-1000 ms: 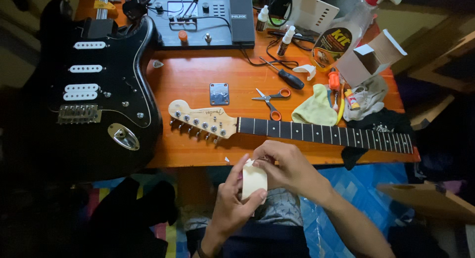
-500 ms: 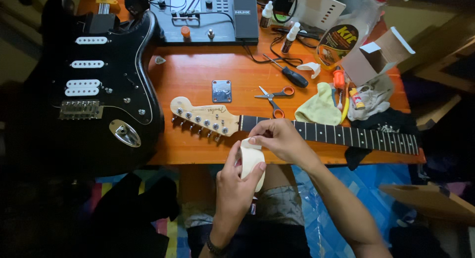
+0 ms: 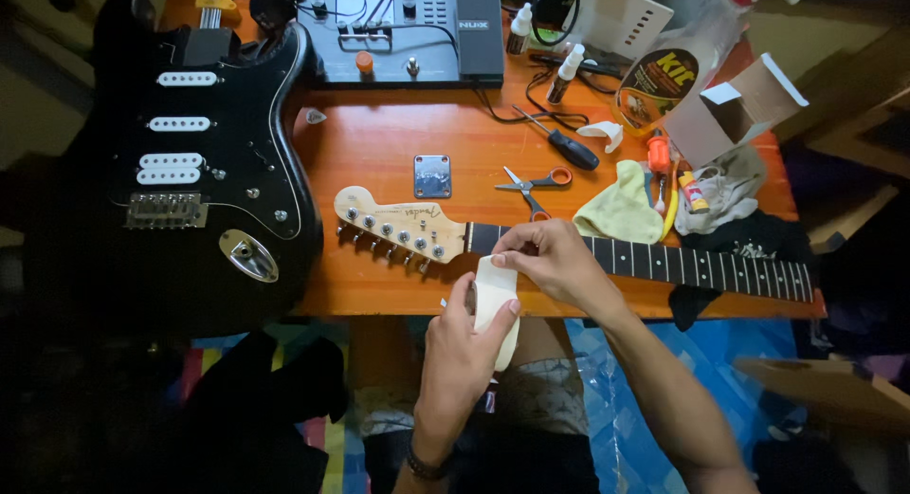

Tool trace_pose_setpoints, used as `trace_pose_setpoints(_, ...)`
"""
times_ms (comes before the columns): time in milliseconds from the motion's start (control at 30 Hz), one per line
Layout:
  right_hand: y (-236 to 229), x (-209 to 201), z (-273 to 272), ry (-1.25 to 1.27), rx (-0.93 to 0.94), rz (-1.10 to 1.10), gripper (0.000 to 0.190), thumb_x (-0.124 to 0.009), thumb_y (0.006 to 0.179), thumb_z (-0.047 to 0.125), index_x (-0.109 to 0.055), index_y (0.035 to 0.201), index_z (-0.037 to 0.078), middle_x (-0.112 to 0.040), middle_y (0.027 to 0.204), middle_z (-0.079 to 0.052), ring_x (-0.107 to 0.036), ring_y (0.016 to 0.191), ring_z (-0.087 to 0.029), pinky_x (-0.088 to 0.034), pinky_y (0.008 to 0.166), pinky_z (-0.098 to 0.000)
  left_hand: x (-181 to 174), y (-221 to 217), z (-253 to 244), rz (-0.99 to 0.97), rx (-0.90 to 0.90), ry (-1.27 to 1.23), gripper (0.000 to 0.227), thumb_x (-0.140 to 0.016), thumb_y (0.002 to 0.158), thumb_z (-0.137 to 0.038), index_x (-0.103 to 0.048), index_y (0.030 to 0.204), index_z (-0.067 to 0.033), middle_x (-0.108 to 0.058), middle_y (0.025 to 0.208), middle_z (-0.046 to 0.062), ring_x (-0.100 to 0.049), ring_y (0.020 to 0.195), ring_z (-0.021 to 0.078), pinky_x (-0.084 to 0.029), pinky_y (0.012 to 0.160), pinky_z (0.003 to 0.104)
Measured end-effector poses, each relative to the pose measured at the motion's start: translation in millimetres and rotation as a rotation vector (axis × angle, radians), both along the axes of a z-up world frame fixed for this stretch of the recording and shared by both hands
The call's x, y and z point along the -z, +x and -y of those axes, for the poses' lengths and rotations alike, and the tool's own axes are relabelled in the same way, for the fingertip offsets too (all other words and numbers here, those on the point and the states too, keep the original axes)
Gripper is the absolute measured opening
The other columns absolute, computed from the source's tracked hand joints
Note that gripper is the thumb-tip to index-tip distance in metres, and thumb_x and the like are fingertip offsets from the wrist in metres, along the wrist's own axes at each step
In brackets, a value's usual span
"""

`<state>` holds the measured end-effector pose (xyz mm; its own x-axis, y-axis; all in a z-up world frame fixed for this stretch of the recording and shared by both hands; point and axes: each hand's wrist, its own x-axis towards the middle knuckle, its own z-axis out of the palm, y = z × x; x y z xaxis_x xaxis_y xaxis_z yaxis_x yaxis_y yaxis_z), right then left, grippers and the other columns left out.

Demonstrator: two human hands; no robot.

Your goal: The person applies masking tape to the upper fretboard of a detached guitar neck. They repeatedly tear off strips of tape, place them across the fretboard, and smooth them down, covering the area from the headstock toward the body.

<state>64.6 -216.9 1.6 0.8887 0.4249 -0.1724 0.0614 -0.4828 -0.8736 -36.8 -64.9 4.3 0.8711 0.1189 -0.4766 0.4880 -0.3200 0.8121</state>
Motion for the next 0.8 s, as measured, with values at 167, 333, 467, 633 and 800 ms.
trace_pose_setpoints(167, 5, 4, 1, -0.098, 0.047, 0.085, 0.012, -0.078, 0.089, 0.019, -0.082, 0.083, 0.01, -0.079, 0.077, 0.001, -0.057, 0.059, -0.004, -0.038, 0.05, -0.0243, 5, 6, 0, -0.002, 0.021, 0.024, 0.08, -0.063, 0.085, -0.059, -0.049, 0.149, -0.0108, -0.064, 0.14, 0.017, -0.058, 0.129, 0.0379, -0.044, 0.102, 0.044)
trace_pose_setpoints(333, 13, -9, 1, -0.136, 0.083, 0.07, 0.012, -0.077, 0.09, 0.022, -0.083, 0.086, 0.012, -0.077, 0.076, 0.001, -0.059, 0.065, -0.007, -0.04, 0.055, -0.0253, -3, -2, -11, 0.014, 0.044, -0.191, 0.083, -0.069, 0.083, -0.044, -0.039, 0.155, -0.0178, -0.067, 0.142, 0.007, -0.071, 0.119, 0.022, -0.057, 0.09, 0.033)
trace_pose_setpoints(467, 22, 1, 13, -0.023, 0.031, -0.048, 0.012, -0.077, 0.093, 0.019, -0.078, 0.089, 0.009, -0.069, 0.075, 0.002, -0.052, 0.066, -0.005, -0.036, 0.057, -0.0224, 13, -10, -12, 0.122, 0.133, -0.191, 0.082, -0.063, 0.087, -0.034, -0.031, 0.161, -0.0194, -0.083, 0.094, 0.006, -0.074, 0.068, 0.017, -0.053, 0.073, 0.027)
trace_pose_setpoints(633, 15, -16, 10, -0.135, -0.036, -0.073, 0.013, -0.079, 0.091, 0.023, -0.077, 0.087, 0.01, -0.071, 0.074, 0.003, -0.057, 0.066, -0.007, -0.038, 0.058, -0.0245, 17, -16, -9, 0.119, 0.078, -0.267, 0.055, -0.065, 0.091, -0.035, -0.047, 0.139, -0.0149, -0.064, 0.064, 0.001, -0.054, 0.059, 0.0122, -0.041, 0.06, 0.028)
trace_pose_setpoints(800, 12, -13, 9, -0.105, 0.0, -0.025, 0.015, -0.08, 0.09, 0.023, -0.076, 0.082, 0.012, -0.073, 0.073, 0.002, -0.06, 0.065, -0.007, -0.039, 0.056, -0.0242, 32, -25, -3, 0.137, 0.018, -0.214, 0.032, -0.071, 0.089, -0.037, -0.06, 0.107, -0.0124, -0.083, 0.081, 0.003, -0.076, 0.062, 0.0137, -0.058, 0.06, 0.03)
